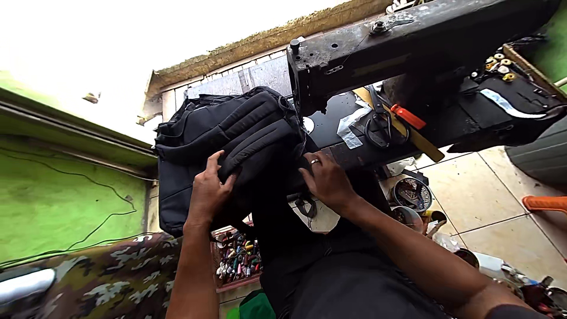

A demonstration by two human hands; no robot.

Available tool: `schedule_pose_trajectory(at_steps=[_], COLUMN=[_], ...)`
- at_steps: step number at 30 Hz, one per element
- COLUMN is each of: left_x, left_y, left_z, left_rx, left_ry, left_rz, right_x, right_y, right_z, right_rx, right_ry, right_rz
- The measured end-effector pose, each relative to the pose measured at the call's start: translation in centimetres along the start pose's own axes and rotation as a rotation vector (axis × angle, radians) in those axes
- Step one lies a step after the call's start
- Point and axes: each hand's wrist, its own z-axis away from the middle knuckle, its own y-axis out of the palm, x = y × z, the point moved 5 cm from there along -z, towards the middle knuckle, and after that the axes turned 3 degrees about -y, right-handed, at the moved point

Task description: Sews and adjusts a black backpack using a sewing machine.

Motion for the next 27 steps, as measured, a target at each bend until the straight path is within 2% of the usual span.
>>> schedule_pose_trajectory(at_steps=[3,5,9,11,12,14,15,17,19,22,23,25,27], left_x=[0.3,-0.4,-5.3,-9.4,-11.3,-13.9,-14.4,-14.7,-14.6,-14.4,-14.3,-13.8,-13.8], left_y=[-1.7,-1.7,0.0,2.6,4.1,7.1,8.5,10.2,11.3,11.2,10.8,9.7,8.8], left_z=[-0.5,-0.6,0.2,1.3,1.7,1.6,1.2,-0.1,-1.2,-1.9,-2.1,-2.7,-3.2], left_rx=[-0.060,-0.085,-0.110,-0.031,0.038,0.165,0.163,0.057,-0.058,-0.067,-0.019,0.063,0.087], left_ry=[0.013,0.122,0.473,0.617,0.633,0.576,0.544,0.498,0.466,0.399,0.362,0.318,0.326], left_rz=[-0.027,-0.090,-0.217,-0.198,-0.173,-0.165,-0.179,-0.193,-0.221,-0.177,-0.133,-0.051,0.013], right_x=[-0.3,-0.5,-0.8,-1.6,-2.0,-2.9,-3.1,-3.0,-2.3,-1.5,-1.4,-1.3,-1.3], right_y=[1.6,2.2,2.5,2.6,2.6,2.6,2.6,2.1,0.5,-1.6,-1.6,-0.7,0.9], right_z=[-2.1,-2.5,-2.6,-2.0,-1.7,-1.4,-1.4,-1.8,-2.2,-1.9,-1.8,-1.5,-1.0], right_rx=[0.133,0.165,0.080,0.056,0.033,-0.014,-0.015,0.036,0.105,-0.058,-0.053,0.040,0.055], right_ry=[0.362,0.534,0.591,0.625,0.626,0.613,0.607,0.569,0.445,0.186,0.186,0.302,0.465], right_rz=[-0.388,-0.561,-0.713,-0.831,-0.863,-0.865,-0.832,-0.715,-0.488,-0.230,-0.247,-0.414,-0.795])
